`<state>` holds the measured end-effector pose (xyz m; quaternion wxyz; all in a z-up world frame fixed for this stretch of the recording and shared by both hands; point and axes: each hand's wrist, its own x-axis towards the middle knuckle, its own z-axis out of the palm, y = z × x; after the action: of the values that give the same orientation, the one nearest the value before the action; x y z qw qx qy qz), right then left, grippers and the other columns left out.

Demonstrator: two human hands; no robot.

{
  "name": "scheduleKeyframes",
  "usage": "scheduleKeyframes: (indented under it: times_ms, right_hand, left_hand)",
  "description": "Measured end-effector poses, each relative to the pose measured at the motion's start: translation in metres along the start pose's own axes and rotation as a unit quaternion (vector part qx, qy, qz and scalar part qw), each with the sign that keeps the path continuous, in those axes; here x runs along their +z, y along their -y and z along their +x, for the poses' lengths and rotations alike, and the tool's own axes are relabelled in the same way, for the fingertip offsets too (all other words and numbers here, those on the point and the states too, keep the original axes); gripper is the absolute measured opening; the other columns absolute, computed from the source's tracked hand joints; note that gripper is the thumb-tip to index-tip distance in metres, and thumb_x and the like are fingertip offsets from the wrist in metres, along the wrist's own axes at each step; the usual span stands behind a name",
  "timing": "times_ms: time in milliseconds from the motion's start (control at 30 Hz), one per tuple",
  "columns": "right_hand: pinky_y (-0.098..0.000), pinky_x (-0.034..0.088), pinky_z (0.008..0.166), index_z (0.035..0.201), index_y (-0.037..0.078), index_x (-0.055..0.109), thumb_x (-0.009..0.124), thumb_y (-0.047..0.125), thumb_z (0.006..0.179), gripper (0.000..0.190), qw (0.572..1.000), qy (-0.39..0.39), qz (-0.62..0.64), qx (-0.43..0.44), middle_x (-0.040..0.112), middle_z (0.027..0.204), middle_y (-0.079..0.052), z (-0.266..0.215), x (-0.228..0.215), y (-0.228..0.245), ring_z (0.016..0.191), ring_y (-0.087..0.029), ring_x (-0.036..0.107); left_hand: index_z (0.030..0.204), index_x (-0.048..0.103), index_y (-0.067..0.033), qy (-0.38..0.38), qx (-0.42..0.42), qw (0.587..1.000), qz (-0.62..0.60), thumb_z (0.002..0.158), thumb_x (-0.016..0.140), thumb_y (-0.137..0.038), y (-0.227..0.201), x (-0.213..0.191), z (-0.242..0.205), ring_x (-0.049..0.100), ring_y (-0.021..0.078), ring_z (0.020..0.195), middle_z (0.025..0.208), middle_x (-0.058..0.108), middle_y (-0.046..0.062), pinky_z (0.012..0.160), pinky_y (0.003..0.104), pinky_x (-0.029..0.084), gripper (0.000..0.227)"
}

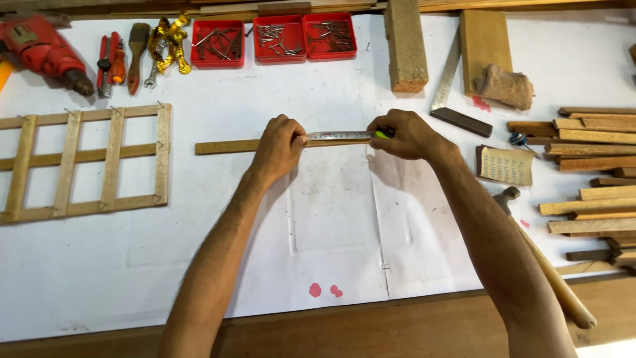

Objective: The person hammers nails into a small wooden lattice frame on a workbench, then measures a wooden strip with a tape measure, reads a small paper note, and sorts through piles of wood strips, holding strips up to compare them.

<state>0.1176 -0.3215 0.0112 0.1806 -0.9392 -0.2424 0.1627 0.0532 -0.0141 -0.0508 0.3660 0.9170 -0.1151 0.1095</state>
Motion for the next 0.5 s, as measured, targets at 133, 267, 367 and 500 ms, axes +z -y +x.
scheduleKeyframes:
  times_ms: [133, 267, 367, 500]
  right_hand:
    - [-0.0406, 0.055, 0.075, 0.123, 0.021, 0.076, 0.073, 0.039, 0.092, 0.036, 1.000, 0.004, 0.005, -0.004, 0.074, 0.101, -0.011, -0.009, -0.017, -0.004, 0.089, -0.023, 0.067]
    - [-0.0446, 0.058, 0.084, 0.130, 0.026, 0.070, 0.072, 0.046, 0.091, 0.044, 0.997, 0.043, 0.039, 0.052, 0.077, 0.109, -0.006, -0.025, -0.035, -0.039, 0.096, -0.022, 0.070]
    - [-0.0472, 0.058, 0.091, 0.128, 0.024, 0.070, 0.072, 0.046, 0.091, 0.044, 0.999, 0.019, 0.008, 0.046, 0.074, 0.117, -0.006, -0.041, -0.043, -0.067, 0.104, -0.023, 0.069]
    - [-0.0486, 0.057, 0.092, 0.126, 0.019, 0.070, 0.074, 0.045, 0.090, 0.045, 0.999, -0.020, -0.022, 0.038, 0.071, 0.120, -0.009, -0.060, -0.045, -0.094, 0.107, -0.026, 0.067]
  left_hand:
    - [0.090, 0.069, -0.0042, -0.011, 0.033, 0.999, -0.013, 0.096, 0.074, -0.013, 0.002, -0.006, -0.004, 0.059, 0.0262, 0.087, 0.089, 0.061, 0.009, 0.079, 0.043, 0.051, 0.011]
    - [0.093, 0.070, -0.0035, -0.022, 0.047, 0.998, -0.025, 0.094, 0.076, -0.012, -0.007, -0.010, -0.005, 0.061, 0.0254, 0.086, 0.091, 0.063, 0.009, 0.074, 0.042, 0.053, 0.011]
    - [0.094, 0.070, -0.0027, -0.018, 0.042, 0.999, -0.022, 0.095, 0.077, -0.010, -0.012, -0.012, -0.004, 0.062, 0.0241, 0.085, 0.093, 0.064, 0.009, 0.071, 0.039, 0.054, 0.010]
    - [0.096, 0.070, -0.0015, 0.003, 0.008, 1.000, -0.021, 0.099, 0.074, -0.012, -0.013, -0.013, -0.004, 0.064, 0.0184, 0.080, 0.097, 0.063, 0.009, 0.066, 0.032, 0.057, 0.012]
